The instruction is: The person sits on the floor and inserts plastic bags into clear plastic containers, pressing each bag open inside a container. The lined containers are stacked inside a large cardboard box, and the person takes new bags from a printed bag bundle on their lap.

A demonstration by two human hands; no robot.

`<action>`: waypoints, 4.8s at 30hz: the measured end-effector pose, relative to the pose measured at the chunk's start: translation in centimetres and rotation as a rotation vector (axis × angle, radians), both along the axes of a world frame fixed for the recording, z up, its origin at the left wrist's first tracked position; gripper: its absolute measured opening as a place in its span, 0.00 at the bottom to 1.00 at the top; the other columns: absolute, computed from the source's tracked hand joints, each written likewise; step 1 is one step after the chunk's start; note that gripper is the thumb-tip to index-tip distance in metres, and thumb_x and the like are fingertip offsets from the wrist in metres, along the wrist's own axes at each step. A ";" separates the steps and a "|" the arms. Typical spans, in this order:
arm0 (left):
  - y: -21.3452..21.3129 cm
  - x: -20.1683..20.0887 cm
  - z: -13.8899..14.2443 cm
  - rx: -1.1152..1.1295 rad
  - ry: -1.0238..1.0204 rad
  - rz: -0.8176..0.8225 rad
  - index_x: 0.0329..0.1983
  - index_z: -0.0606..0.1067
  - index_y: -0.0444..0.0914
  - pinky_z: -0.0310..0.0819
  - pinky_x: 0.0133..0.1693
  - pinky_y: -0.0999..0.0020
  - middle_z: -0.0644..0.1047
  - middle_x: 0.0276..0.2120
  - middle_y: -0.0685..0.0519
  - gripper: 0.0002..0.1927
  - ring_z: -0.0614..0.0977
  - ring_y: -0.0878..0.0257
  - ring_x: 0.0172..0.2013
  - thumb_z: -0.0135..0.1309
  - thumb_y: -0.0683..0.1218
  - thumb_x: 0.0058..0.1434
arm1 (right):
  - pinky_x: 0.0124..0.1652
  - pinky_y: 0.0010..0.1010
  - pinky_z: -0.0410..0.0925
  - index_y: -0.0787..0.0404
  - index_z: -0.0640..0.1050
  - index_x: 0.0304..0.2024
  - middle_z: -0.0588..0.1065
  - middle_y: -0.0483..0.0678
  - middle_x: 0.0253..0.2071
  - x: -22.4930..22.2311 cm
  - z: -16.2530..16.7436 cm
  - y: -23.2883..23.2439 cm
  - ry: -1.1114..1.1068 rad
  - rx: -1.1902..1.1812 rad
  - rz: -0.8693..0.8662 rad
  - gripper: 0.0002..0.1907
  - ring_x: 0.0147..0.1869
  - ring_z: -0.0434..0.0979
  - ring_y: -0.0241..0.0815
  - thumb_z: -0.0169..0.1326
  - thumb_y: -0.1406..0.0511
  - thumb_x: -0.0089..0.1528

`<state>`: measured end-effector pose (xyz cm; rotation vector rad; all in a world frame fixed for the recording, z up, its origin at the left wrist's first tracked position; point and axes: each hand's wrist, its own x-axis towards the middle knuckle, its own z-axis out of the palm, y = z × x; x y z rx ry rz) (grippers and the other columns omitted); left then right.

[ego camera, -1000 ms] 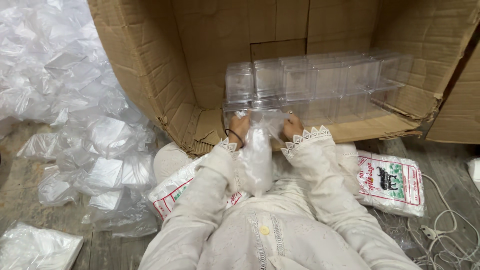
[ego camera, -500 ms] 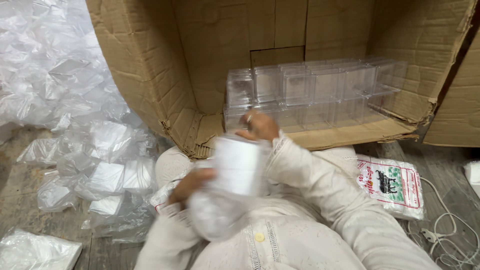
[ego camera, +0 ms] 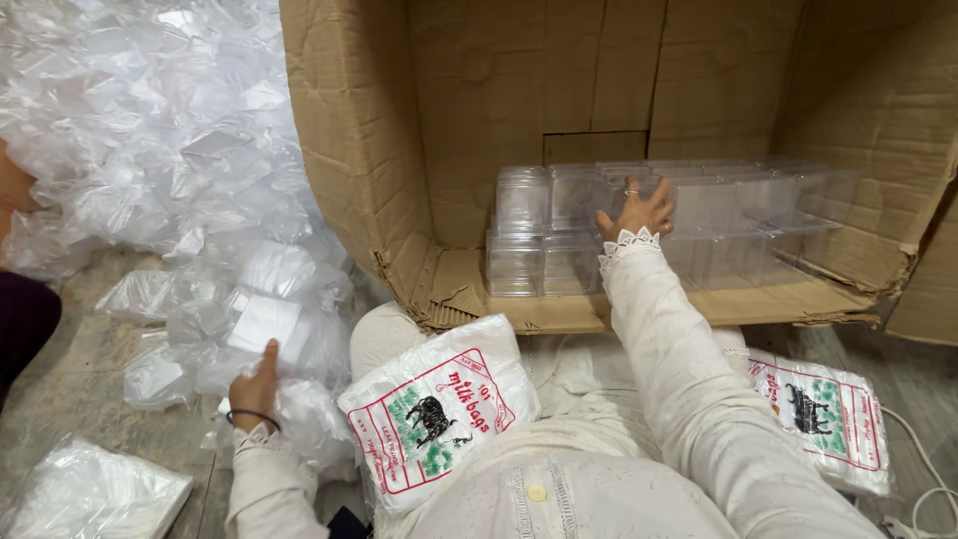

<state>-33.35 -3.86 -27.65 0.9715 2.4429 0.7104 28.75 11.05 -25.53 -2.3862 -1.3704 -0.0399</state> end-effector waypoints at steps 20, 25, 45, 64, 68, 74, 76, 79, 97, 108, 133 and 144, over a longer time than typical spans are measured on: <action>0.6 33.1 15.8 0.751 -0.818 -0.863 0.62 0.74 0.33 0.77 0.34 0.76 0.84 0.45 0.50 0.18 0.80 0.73 0.35 0.46 0.48 0.76 | 0.64 0.36 0.66 0.66 0.71 0.65 0.70 0.54 0.68 -7.8 5.2 -13.4 1.583 0.320 0.711 0.32 0.69 0.71 0.44 0.48 0.47 0.70; 0.6 33.9 15.4 0.951 -0.741 -0.987 0.63 0.71 0.32 0.78 0.42 0.73 0.80 0.54 0.48 0.21 0.81 0.70 0.41 0.51 0.48 0.72 | 0.54 0.34 0.70 0.72 0.75 0.58 0.75 0.58 0.52 -8.4 6.9 -15.9 1.352 0.185 0.827 0.18 0.55 0.75 0.43 0.61 0.70 0.67; -1.7 32.3 12.0 0.720 -0.874 -0.855 0.38 0.81 0.34 0.71 0.34 0.78 0.80 0.30 0.58 0.13 0.76 0.75 0.31 0.63 0.50 0.66 | 0.31 0.20 0.64 0.68 0.81 0.38 0.76 0.41 0.29 -9.7 8.1 -19.3 1.409 0.381 0.617 0.09 0.31 0.70 0.28 0.60 0.66 0.68; -2.8 34.0 10.2 0.656 -0.846 -0.915 0.31 0.72 0.37 0.64 0.33 0.76 0.71 0.27 0.64 0.17 0.69 0.75 0.31 0.59 0.51 0.72 | 0.37 0.21 0.63 0.58 0.77 0.33 0.73 0.38 0.32 -10.9 5.4 -20.1 1.851 0.504 0.462 0.09 0.34 0.67 0.27 0.56 0.63 0.69; -2.7 34.0 9.3 0.495 -1.106 -0.846 0.36 0.79 0.37 0.68 0.32 0.76 0.78 0.28 0.64 0.12 0.74 0.75 0.29 0.59 0.51 0.65 | 0.31 0.20 0.58 0.57 0.77 0.31 0.69 0.34 0.28 -10.9 4.4 -20.7 1.630 0.407 0.464 0.15 0.31 0.62 0.24 0.53 0.58 0.71; -2.3 34.6 5.8 0.623 -0.977 -0.879 0.30 0.78 0.35 0.65 0.32 0.75 0.75 0.25 0.60 0.17 0.70 0.74 0.29 0.59 0.50 0.73 | 0.35 0.20 0.59 0.58 0.76 0.34 0.69 0.36 0.32 -10.3 3.2 -21.2 1.440 0.505 0.704 0.15 0.34 0.62 0.26 0.55 0.58 0.73; -2.2 34.9 5.1 0.676 -0.854 -0.936 0.34 0.80 0.35 0.70 0.34 0.75 0.79 0.28 0.59 0.14 0.75 0.73 0.30 0.58 0.50 0.71 | 0.39 0.21 0.63 0.58 0.75 0.35 0.73 0.38 0.33 -9.9 2.7 -21.0 1.615 0.510 0.664 0.13 0.37 0.69 0.28 0.54 0.59 0.72; -2.6 34.6 5.3 0.564 -0.799 -1.052 0.37 0.80 0.35 0.73 0.34 0.74 0.81 0.30 0.58 0.14 0.78 0.72 0.32 0.57 0.51 0.71 | 0.26 0.18 0.59 0.57 0.74 0.34 0.70 0.39 0.23 -8.9 1.9 -21.0 1.911 0.352 0.591 0.16 0.24 0.65 0.27 0.54 0.57 0.73; 8.4 42.5 -0.1 0.204 -0.584 -0.608 0.52 0.76 0.33 0.69 0.32 0.73 0.80 0.43 0.48 0.17 0.76 0.69 0.31 0.57 0.51 0.71 | 0.28 0.35 0.62 0.69 0.76 0.28 0.70 0.51 0.21 -1.7 -2.5 -8.7 0.753 0.297 0.241 0.24 0.26 0.68 0.39 0.57 0.57 0.72; 2.9 37.9 -1.9 0.391 -1.109 -0.616 0.53 0.75 0.34 0.70 0.36 0.67 0.79 0.44 0.46 0.23 0.77 0.63 0.34 0.56 0.58 0.69 | 0.25 0.28 0.63 0.56 0.72 0.37 0.72 0.41 0.27 -5.0 -1.8 -16.3 1.949 0.386 0.273 0.06 0.27 0.69 0.33 0.54 0.64 0.67; 0.2 -2.4 3.0 0.140 -0.792 0.037 0.53 0.75 0.33 0.74 0.41 0.57 0.79 0.42 0.45 0.41 0.80 0.53 0.38 0.49 0.76 0.64 | 0.62 0.63 0.55 0.47 0.65 0.69 0.55 0.57 0.65 12.1 0.2 -2.8 0.167 0.074 -0.095 0.52 0.69 0.53 0.62 0.75 0.48 0.47; -1.5 4.1 15.7 0.628 -0.354 -0.495 0.52 0.77 0.28 0.78 0.42 0.64 0.82 0.42 0.43 0.19 0.84 0.62 0.40 0.56 0.52 0.75 | 0.61 0.60 0.59 0.50 0.67 0.69 0.62 0.59 0.61 10.1 1.2 -3.5 0.170 0.186 0.039 0.47 0.66 0.63 0.62 0.70 0.52 0.49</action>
